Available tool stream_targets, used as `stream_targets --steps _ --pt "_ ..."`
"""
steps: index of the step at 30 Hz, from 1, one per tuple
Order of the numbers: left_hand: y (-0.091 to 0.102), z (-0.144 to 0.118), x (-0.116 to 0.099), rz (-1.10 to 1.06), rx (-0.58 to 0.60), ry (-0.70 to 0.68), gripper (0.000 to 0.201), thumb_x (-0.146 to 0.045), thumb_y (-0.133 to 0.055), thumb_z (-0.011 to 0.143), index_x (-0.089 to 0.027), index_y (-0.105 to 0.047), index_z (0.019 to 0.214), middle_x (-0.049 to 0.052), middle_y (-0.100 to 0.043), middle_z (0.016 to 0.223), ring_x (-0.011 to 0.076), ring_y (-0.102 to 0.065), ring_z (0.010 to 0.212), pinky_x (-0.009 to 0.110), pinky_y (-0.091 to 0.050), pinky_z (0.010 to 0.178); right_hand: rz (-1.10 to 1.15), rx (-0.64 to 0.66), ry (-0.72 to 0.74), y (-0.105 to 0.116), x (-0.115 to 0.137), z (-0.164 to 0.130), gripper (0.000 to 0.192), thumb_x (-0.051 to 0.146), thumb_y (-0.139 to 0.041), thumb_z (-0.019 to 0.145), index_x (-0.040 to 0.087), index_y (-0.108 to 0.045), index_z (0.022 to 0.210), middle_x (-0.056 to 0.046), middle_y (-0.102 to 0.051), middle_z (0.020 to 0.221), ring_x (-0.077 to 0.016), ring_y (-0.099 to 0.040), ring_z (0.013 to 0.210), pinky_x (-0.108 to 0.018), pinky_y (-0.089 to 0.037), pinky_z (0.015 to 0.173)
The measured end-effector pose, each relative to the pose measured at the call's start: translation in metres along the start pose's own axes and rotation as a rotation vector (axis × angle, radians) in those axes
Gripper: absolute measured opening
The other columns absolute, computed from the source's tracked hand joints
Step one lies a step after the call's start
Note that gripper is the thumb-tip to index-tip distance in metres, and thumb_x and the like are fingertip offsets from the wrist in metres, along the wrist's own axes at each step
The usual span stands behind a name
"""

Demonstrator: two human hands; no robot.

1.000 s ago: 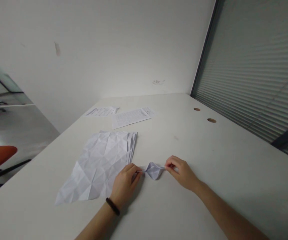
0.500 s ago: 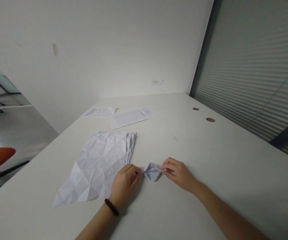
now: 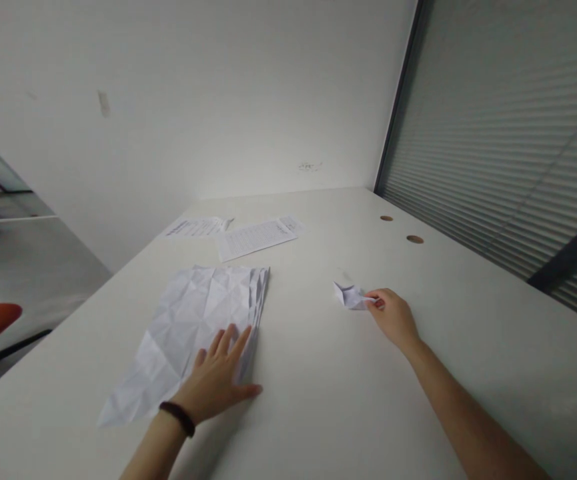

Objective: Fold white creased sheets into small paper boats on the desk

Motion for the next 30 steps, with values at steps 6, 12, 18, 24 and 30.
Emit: stream_targets --steps 6,12,18,24,30 --pt "0.008 0.0 0.008 -0.092 -0.038 -0.171 0.081 -0.037 -0.067 0.061 -0.016 -0.036 0.133 0.017 -0.032 0.139 0.0313 -0.027 0.128 0.044 -0.033 0.101 0.019 0.026 0.004 -0.012 -0.008 0.0 0.022 0.019 -0.052 0.074 0.015 -0.062 0.094 -0.007 -0.062 0.087 -0.0148 -0.057 0.063 -0.029 -0.048 0.061" --pt "0.013 -0.004 0.029 -0.19 -0.005 -0.22 0.068 -0.042 -0.064 0.065 -0.019 -0.046 0.126 0.011 -0.035 0.138 0.0276 -0.039 0.123 0.039 -0.033 0.101 0.008 0.014 0.054 -0.005 -0.004 0.001 0.018 0.017 -0.05 0.076 0.018 -0.065 0.086 -0.005 -0.06 0.084 -0.0135 -0.056 0.061 -0.028 -0.048 0.06" --pt "0.023 -0.007 0.038 -0.313 -0.104 -0.266 0.048 -0.038 -0.066 0.064 -0.028 -0.06 0.111 0.004 -0.051 0.127 0.0271 -0.052 0.112 0.039 -0.041 0.096 -0.043 -0.06 0.041 0.003 -0.009 0.001 0.02 0.013 -0.049 0.073 0.017 -0.065 0.083 -0.006 -0.057 0.084 -0.0153 -0.054 0.062 -0.031 -0.047 0.06" --pt "0.04 -0.006 0.028 -0.258 -0.216 -0.225 0.019 -0.031 -0.052 0.074 -0.023 -0.065 0.086 0.005 -0.068 0.092 0.023 -0.063 0.083 0.034 -0.049 0.077 -0.07 -0.125 0.054 0.011 -0.004 0.002 0.022 0.014 -0.051 0.071 0.017 -0.065 0.087 -0.01 -0.055 0.089 -0.0229 -0.053 0.084 -0.035 -0.047 0.066" --pt "0.082 -0.021 -0.005 -0.236 -0.505 -0.237 0.025 -0.037 -0.042 0.083 -0.019 -0.055 0.072 0.001 -0.057 0.068 0.0125 -0.051 0.052 0.023 -0.04 0.051 0.116 -0.188 0.185 0.022 0.038 -0.009 0.017 0.021 -0.048 0.078 0.019 -0.063 0.085 -0.008 -0.057 0.089 -0.0198 -0.054 0.081 -0.031 -0.048 0.061"
Point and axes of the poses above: each hand's wrist, its own z-axis towards the middle knuckle, its own y-axis out of the back of the hand, x = y × z, the point moved 10 cm from there along z, towards the middle knuckle
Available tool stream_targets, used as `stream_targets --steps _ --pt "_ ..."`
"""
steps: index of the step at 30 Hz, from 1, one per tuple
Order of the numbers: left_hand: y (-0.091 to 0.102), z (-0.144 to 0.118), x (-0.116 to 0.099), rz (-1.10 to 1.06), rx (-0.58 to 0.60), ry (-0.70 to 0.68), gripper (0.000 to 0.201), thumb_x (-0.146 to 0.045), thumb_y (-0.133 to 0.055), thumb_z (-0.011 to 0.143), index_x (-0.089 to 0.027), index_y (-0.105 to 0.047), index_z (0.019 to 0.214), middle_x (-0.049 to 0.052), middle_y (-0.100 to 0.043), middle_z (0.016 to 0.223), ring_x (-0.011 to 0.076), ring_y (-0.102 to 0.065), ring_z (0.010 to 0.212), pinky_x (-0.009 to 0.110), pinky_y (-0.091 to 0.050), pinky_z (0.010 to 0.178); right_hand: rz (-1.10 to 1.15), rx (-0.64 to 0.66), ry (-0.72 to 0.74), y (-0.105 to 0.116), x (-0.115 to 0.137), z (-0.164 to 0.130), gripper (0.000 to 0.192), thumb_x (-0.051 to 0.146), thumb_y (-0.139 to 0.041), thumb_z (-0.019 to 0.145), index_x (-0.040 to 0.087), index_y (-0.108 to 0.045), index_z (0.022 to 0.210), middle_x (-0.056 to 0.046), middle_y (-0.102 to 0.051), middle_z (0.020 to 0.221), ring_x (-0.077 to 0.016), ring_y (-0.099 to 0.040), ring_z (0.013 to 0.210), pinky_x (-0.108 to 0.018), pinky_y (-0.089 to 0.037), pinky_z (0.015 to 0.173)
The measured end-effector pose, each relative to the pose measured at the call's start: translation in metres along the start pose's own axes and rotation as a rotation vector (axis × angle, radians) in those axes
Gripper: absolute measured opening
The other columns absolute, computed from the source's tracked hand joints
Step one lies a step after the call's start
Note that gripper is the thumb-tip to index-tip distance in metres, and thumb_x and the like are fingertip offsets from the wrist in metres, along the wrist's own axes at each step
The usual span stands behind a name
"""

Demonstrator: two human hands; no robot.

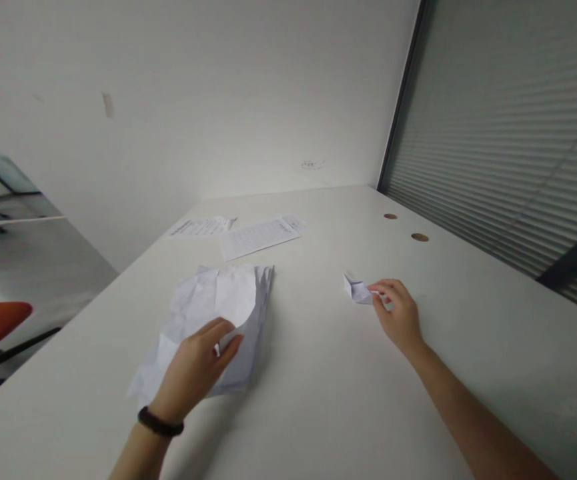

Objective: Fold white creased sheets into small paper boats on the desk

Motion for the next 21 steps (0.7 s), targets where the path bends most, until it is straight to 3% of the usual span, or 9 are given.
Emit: stream_targets --steps 3,7,9,12,15,18,21 --pt "-0.011 -0.004 -0.037 -0.174 -0.038 -0.108 0.021 -0.033 -0.044 0.085 -0.019 -0.054 0.074 0.002 -0.058 0.074 0.0117 -0.054 0.058 0.021 -0.042 0.054 0.261 0.233 -0.044 -0.033 0.024 -0.014 0.018 0.026 -0.046 0.083 0.02 -0.06 0.091 -0.006 -0.059 0.087 -0.0148 -0.055 0.07 -0.027 -0.049 0.059" --pt "-0.058 -0.019 -0.081 -0.343 0.096 -0.203 0.021 -0.027 -0.045 0.087 -0.018 -0.053 0.07 0.003 -0.058 0.072 0.0117 -0.054 0.06 0.02 -0.042 0.056 0.608 0.59 -0.257 -0.082 0.04 -0.048 0.037 0.032 -0.045 0.084 0.019 -0.044 0.119 -0.007 -0.059 0.095 -0.0123 -0.058 0.067 -0.026 -0.05 0.058" --pt "-0.079 -0.027 -0.096 -0.411 0.172 -0.227 0.023 -0.029 -0.045 0.087 -0.018 -0.054 0.07 0.004 -0.059 0.073 0.0127 -0.055 0.061 0.021 -0.043 0.056 0.693 0.66 -0.319 -0.094 0.041 -0.06 0.051 0.032 -0.048 0.082 0.02 -0.031 0.129 -0.009 -0.056 0.102 -0.0114 -0.058 0.066 -0.027 -0.05 0.058" --pt "-0.089 -0.036 -0.117 -0.541 0.299 -0.349 0.025 -0.035 -0.041 0.089 -0.018 -0.059 0.089 0.008 -0.062 0.09 0.0159 -0.059 0.081 0.024 -0.047 0.071 0.638 0.626 -0.318 -0.097 0.03 -0.064 0.066 0.021 -0.053 0.077 0.023 -0.02 0.135 -0.009 -0.055 0.103 -0.0124 -0.057 0.069 -0.029 -0.05 0.063" --pt "-0.077 -0.035 -0.117 -0.495 0.311 -0.449 0.036 -0.042 -0.039 0.088 -0.021 -0.051 0.115 0.01 -0.056 0.115 0.0197 -0.053 0.104 0.031 -0.043 0.089 0.44 0.525 -0.253 -0.089 0.017 -0.054 0.065 0.013 -0.053 0.073 0.024 -0.028 0.133 -0.008 -0.055 0.101 -0.0148 -0.056 0.072 -0.031 -0.051 0.064" --pt "-0.062 -0.022 -0.089 -0.214 0.179 -0.405 0.031 -0.035 -0.041 0.088 -0.024 -0.052 0.115 0.009 -0.049 0.125 0.0241 -0.044 0.116 0.044 -0.033 0.099 0.099 0.374 -0.034 -0.065 0.02 -0.034 0.04 0.013 -0.055 0.072 0.021 -0.056 0.111 -0.01 -0.052 0.108 -0.0214 -0.052 0.089 -0.039 -0.047 0.078" --pt "-0.056 -0.009 -0.044 0.049 0.048 -0.193 0.034 -0.033 -0.047 0.084 -0.026 -0.051 0.117 0.008 -0.038 0.136 0.0295 -0.029 0.127 0.053 -0.025 0.102 -0.26 0.178 0.075 -0.034 0.016 -0.015 0.022 0.014 -0.055 0.073 0.022 -0.066 0.091 -0.01 -0.052 0.11 -0.0276 -0.046 0.099 -0.047 -0.039 0.087"
Point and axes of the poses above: each hand's wrist, its own z-axis towards the middle knuckle, its own y-axis out of the back of the hand, x = y × z, the point moved 10 cm from there along z, towards the middle knuckle
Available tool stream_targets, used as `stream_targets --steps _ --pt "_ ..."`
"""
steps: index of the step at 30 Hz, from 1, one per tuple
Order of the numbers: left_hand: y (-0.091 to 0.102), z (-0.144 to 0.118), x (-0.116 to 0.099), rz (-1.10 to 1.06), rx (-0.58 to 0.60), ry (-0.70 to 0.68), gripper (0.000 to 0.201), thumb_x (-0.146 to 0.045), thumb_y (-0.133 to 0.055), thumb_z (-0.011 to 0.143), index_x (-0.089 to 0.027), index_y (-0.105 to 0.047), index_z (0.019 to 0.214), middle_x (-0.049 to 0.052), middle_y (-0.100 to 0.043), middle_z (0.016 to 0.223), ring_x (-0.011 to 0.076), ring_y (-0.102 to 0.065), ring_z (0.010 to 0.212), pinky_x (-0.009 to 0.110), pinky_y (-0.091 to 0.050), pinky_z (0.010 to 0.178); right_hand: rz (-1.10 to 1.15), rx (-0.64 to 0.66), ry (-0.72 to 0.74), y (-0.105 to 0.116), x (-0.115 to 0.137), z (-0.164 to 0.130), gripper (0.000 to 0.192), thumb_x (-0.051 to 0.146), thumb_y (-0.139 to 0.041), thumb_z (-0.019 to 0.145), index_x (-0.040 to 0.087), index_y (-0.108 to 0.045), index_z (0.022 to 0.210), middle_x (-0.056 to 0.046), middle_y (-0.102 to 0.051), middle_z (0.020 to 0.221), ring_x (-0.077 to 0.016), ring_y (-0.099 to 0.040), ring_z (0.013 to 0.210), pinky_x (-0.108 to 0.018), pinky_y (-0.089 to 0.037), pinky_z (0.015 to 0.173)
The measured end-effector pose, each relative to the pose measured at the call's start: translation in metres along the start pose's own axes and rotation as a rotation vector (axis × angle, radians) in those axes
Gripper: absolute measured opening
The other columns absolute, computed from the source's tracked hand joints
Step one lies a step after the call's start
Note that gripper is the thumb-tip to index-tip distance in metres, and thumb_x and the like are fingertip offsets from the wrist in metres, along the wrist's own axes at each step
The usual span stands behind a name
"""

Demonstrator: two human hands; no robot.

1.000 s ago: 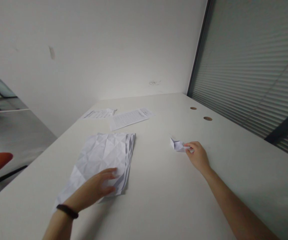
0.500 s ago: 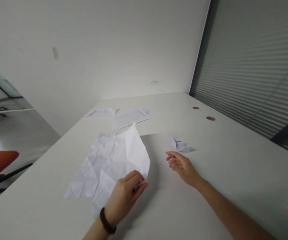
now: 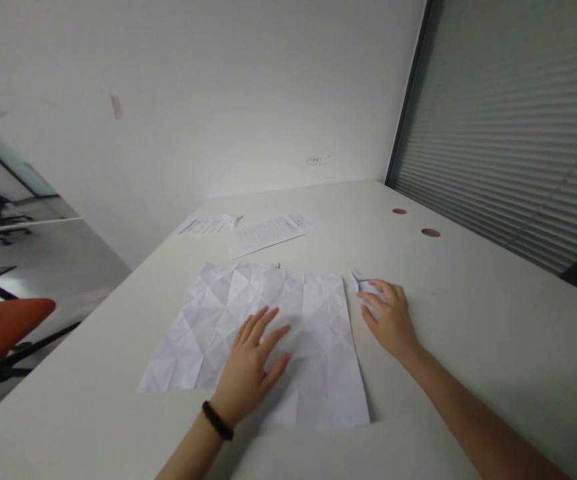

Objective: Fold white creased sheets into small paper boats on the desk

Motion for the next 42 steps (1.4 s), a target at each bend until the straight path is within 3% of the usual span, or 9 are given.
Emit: stream_targets --steps 3,5,11,17,21,26,34,37,42 --pt "-0.011 -0.006 0.042 0.12 -0.001 0.262 0.046 -0.037 -0.047 0.084 -0.018 -0.043 0.126 0.016 -0.036 0.136 0.0337 -0.027 0.128 0.055 -0.026 0.1 -0.158 -0.031 -0.021 0.011 -0.023 0.007 0.025 0.018 -0.055 0.075 0.021 -0.063 0.098 -0.011 -0.053 0.112 -0.03 -0.043 0.104 -0.048 -0.038 0.086" --pt "-0.021 -0.01 0.054 0.133 0.038 0.329 0.048 -0.037 -0.045 0.085 -0.016 -0.041 0.127 0.017 -0.039 0.134 0.0319 -0.03 0.127 0.054 -0.027 0.1 -0.142 0.003 -0.034 0.008 -0.04 0.009 0.022 0.02 -0.054 0.076 0.018 -0.062 0.097 -0.012 -0.056 0.101 -0.0264 -0.049 0.096 -0.042 -0.041 0.084" --pt "-0.019 -0.003 0.045 0.053 0.027 0.265 0.034 -0.032 -0.05 0.082 -0.022 -0.051 0.115 0.007 -0.054 0.121 0.0258 -0.042 0.118 0.052 -0.027 0.101 -0.141 0.041 -0.16 0.001 -0.073 0.008 0.016 0.022 -0.049 0.079 0.016 -0.061 0.088 -0.008 -0.058 0.085 -0.0207 -0.054 0.074 -0.035 -0.046 0.072" --pt "-0.013 0.0 0.034 -0.004 -0.004 0.216 0.028 -0.025 -0.055 0.079 -0.021 -0.056 0.106 0.006 -0.058 0.11 0.025 -0.048 0.11 0.051 -0.028 0.1 -0.123 -0.136 -0.049 0.026 -0.042 0.012 0.02 0.027 -0.051 0.077 0.015 -0.062 0.089 -0.013 -0.056 0.095 -0.0262 -0.051 0.092 -0.039 -0.043 0.08" --pt "-0.018 -0.002 0.03 -0.019 0.017 0.18 0.03 -0.027 -0.056 0.078 -0.022 -0.055 0.107 0.006 -0.058 0.11 0.0258 -0.048 0.111 0.052 -0.028 0.1 0.034 0.175 -0.078 -0.004 -0.018 0.003 0.018 0.022 -0.047 0.078 0.018 -0.062 0.087 -0.005 -0.062 0.077 -0.0176 -0.057 0.064 -0.031 -0.046 0.064" --pt "-0.024 -0.004 0.032 -0.056 0.014 0.163 0.036 -0.028 -0.057 0.078 -0.022 -0.052 0.113 0.008 -0.055 0.118 0.0278 -0.043 0.117 0.054 -0.026 0.101 0.089 0.321 -0.075 -0.029 -0.004 -0.013 0.038 0.022 -0.054 0.072 0.016 -0.055 0.11 -0.011 -0.06 0.098 -0.0233 -0.058 0.086 -0.037 -0.045 0.078" --pt "-0.018 -0.005 0.051 -0.429 -0.134 0.303 0.058 -0.019 -0.055 0.073 -0.021 -0.035 0.127 0.008 -0.052 0.12 0.0221 -0.045 0.115 0.042 -0.034 0.098 0.522 0.109 -0.284 -0.026 -0.02 -0.008 0.058 0.016 -0.05 0.067 0.018 -0.041 0.123 -0.004 -0.062 0.084 -0.0155 -0.057 0.066 -0.029 -0.048 0.061" --pt "-0.014 -0.007 0.059 -0.506 -0.184 0.369 0.066 -0.014 -0.053 0.07 -0.023 -0.029 0.131 0.003 -0.057 0.105 0.0183 -0.053 0.102 0.037 -0.039 0.093 0.597 0.022 -0.334 -0.016 -0.022 -0.007 0.046 0.019 -0.055 0.062 0.017 -0.054 0.108 -0.002 -0.062 0.074 -0.0152 -0.055 0.059 -0.028 -0.047 0.057" --pt "-0.001 -0.003 0.055 -0.475 -0.205 0.308 0.033 -0.012 -0.049 0.072 -0.019 -0.057 0.104 0.003 -0.06 0.086 0.0186 -0.058 0.082 0.033 -0.047 0.076 0.811 0.137 -0.396 -0.02 -0.026 -0.005 0.015 0.02 -0.057 0.057 0.019 -0.064 0.071 -0.002 -0.066 0.065 -0.0185 -0.06 0.059 -0.029 -0.046 0.055"
Point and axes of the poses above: each hand's wrist, its own z-axis towards the middle knuckle, its own y-axis out of the back of the hand, x = y × z, the point moved 10 cm from there along z, towards the middle knuckle
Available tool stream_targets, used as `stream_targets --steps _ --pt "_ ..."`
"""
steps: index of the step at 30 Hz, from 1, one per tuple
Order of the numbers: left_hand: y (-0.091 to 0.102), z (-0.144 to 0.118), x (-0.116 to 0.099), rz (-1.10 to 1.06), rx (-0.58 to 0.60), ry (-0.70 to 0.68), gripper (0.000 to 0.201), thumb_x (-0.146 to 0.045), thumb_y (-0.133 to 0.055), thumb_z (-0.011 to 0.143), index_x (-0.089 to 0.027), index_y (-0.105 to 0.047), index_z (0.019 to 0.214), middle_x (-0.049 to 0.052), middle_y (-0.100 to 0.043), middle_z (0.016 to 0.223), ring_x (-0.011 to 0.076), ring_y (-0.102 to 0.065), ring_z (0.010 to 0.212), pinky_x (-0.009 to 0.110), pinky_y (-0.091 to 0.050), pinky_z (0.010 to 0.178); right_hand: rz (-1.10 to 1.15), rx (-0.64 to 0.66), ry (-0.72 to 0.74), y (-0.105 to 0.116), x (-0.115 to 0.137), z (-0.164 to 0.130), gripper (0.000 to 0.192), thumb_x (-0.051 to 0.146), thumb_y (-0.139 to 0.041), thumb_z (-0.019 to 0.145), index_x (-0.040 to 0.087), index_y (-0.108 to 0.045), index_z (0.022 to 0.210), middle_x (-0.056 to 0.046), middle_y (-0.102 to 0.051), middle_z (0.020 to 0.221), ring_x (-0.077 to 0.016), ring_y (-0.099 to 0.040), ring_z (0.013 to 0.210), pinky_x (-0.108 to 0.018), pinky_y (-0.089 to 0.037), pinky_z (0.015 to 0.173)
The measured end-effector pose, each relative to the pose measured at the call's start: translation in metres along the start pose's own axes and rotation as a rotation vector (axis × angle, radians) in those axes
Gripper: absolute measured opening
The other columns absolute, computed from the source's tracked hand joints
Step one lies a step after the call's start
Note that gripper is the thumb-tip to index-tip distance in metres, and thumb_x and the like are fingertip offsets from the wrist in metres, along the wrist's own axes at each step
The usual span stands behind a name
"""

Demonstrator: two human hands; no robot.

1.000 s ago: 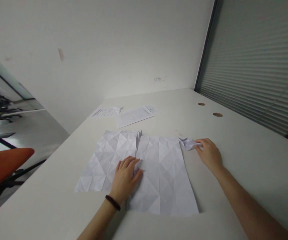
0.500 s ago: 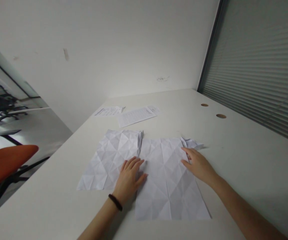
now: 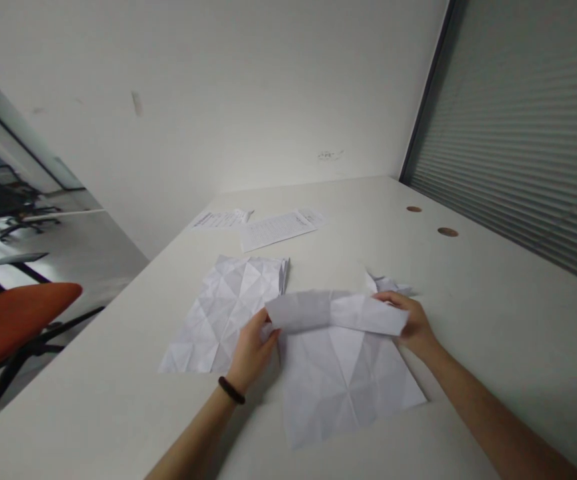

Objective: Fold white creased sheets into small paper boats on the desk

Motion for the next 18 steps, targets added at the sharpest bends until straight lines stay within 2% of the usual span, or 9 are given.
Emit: stream_targets --steps 2,5,8,10,12,14,16,18 --pt "0.001 0.0 -0.013 0.041 0.034 -0.111 0.023 -0.01 -0.046 0.074 -0.018 -0.064 0.087 0.004 -0.059 0.082 0.0179 -0.057 0.078 0.03 -0.048 0.071 0.035 -0.006 -0.005 0.007 0.002 0.002 0.013 0.022 -0.056 0.062 0.019 -0.065 0.07 -0.003 -0.067 0.064 -0.0187 -0.061 0.062 -0.029 -0.047 0.059" --pt "0.001 -0.002 -0.032 0.11 0.071 -0.268 0.031 -0.005 -0.041 0.075 -0.02 -0.068 0.072 0.004 -0.059 0.081 0.0167 -0.056 0.079 0.03 -0.047 0.072 0.026 -0.015 0.026 0.014 0.01 0.003 0.016 0.024 -0.051 0.07 0.019 -0.065 0.075 -0.004 -0.068 0.07 -0.0185 -0.062 0.069 -0.031 -0.048 0.065" --pt "0.0 -0.005 -0.043 0.124 0.113 -0.342 0.039 -0.001 -0.035 0.074 -0.022 -0.068 0.072 0.004 -0.061 0.087 0.0171 -0.055 0.087 0.034 -0.046 0.079 -0.179 0.153 0.14 -0.009 0.023 -0.005 0.019 0.028 -0.051 0.075 0.019 -0.066 0.083 -0.007 -0.068 0.086 -0.0206 -0.061 0.084 -0.035 -0.047 0.076" --pt "-0.002 -0.007 -0.048 0.101 0.152 -0.34 0.04 -0.002 -0.032 0.075 -0.022 -0.067 0.077 0.005 -0.061 0.091 0.0176 -0.055 0.092 0.035 -0.046 0.082 -0.405 0.293 0.29 -0.035 0.029 -0.018 0.027 0.031 -0.056 0.075 0.02 -0.064 0.098 -0.009 -0.063 0.104 -0.0232 -0.054 0.102 -0.042 -0.04 0.091" --pt "-0.013 -0.013 -0.055 0.095 0.24 -0.347 0.039 -0.005 -0.031 0.079 -0.021 -0.066 0.085 0.005 -0.062 0.098 0.0183 -0.053 0.1 0.036 -0.044 0.088 -0.616 0.388 0.37 -0.057 0.023 -0.03 0.045 0.036 -0.062 0.072 0.022 -0.056 0.114 -0.011 -0.054 0.121 -0.0265 -0.043 0.116 -0.047 -0.033 0.097" --pt "-0.033 -0.024 -0.063 0.14 0.371 -0.374 0.036 -0.01 -0.033 0.082 -0.022 -0.062 0.1 0.005 -0.059 0.112 0.0196 -0.048 0.111 0.039 -0.039 0.096 -0.739 0.41 0.376 -0.068 0.012 -0.036 0.05 0.038 -0.06 0.075 0.024 -0.05 0.121 -0.011 -0.047 0.129 -0.0271 -0.038 0.12 -0.049 -0.031 0.098" --pt "-0.056 -0.036 -0.065 0.235 0.487 -0.389 0.036 -0.024 -0.04 0.086 -0.025 -0.05 0.12 0.006 -0.046 0.131 0.0224 -0.039 0.122 0.045 -0.029 0.103 -0.771 0.396 0.382 -0.071 0.006 -0.037 0.051 0.038 -0.057 0.077 0.024 -0.046 0.125 -0.011 -0.046 0.129 -0.0265 -0.037 0.12 -0.049 -0.031 0.098" --pt "-0.073 -0.046 -0.066 0.311 0.552 -0.409 0.048 -0.041 -0.045 0.085 -0.027 -0.037 0.131 0.006 -0.034 0.14 0.0264 -0.03 0.128 0.052 -0.02 0.105 -0.762 0.354 0.387 -0.068 0.005 -0.035 0.05 0.035 -0.056 0.078 0.023 -0.045 0.125 -0.012 -0.047 0.127 -0.0264 -0.038 0.12 -0.049 -0.032 0.098"
Point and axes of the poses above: each hand's wrist, its own z-axis towards the middle knuckle, its own y-axis out of the back of the hand, x = y × z, the point moved 10 cm from there along z, towards the middle knuckle
